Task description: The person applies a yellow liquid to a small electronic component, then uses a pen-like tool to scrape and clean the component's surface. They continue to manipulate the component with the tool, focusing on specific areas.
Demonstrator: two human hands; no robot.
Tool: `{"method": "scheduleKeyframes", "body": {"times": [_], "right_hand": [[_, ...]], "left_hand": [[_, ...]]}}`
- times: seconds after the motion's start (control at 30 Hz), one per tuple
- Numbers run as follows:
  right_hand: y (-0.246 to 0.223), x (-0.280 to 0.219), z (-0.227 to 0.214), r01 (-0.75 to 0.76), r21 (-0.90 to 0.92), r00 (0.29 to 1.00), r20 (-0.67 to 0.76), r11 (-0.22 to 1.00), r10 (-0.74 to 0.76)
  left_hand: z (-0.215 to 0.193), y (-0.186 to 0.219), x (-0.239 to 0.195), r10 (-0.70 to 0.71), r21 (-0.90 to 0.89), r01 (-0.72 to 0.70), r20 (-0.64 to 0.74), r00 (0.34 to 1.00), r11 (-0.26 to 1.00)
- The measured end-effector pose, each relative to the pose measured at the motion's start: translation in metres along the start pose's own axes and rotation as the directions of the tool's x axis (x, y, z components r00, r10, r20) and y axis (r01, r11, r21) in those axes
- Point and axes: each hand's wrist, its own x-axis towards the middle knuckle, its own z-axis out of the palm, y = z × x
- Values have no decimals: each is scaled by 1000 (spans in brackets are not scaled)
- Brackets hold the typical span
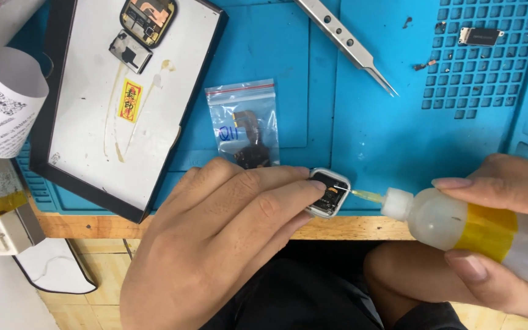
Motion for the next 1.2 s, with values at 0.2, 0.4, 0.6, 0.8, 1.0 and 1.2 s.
{"method": "scheduleKeyframes", "body": {"times": [0.2, 0.4, 0.6, 0.8, 1.0, 1.2], "right_hand": [[11, -7, 4, 1, 32, 1000, -16, 999, -1], [18, -17, 4, -14, -9, 999, -31, 1000, 13], [23, -25, 2, -18, -92, 998, -70, 996, 11], [26, -27, 4, -18, -148, 990, -143, 989, -3], [17, -11, -10, 83, -198, 995, -31, 977, -91], [7, 0, -8, 144, -107, 990, 5, 984, -144]], "left_hand": [[-2, 1, -2, -64, -55, 63, -10, 998, 997], [2, -8, -11, 3, 14, -2, -101, 995, 1000], [6, -15, -16, 13, -67, -21, -117, 993, 998], [8, -22, -17, 59, -33, -65, -140, 988, 997], [8, -23, -13, 80, 0, -81, -171, 982, 997], [7, -22, -10, 82, -7, -83, -141, 987, 996]]}}
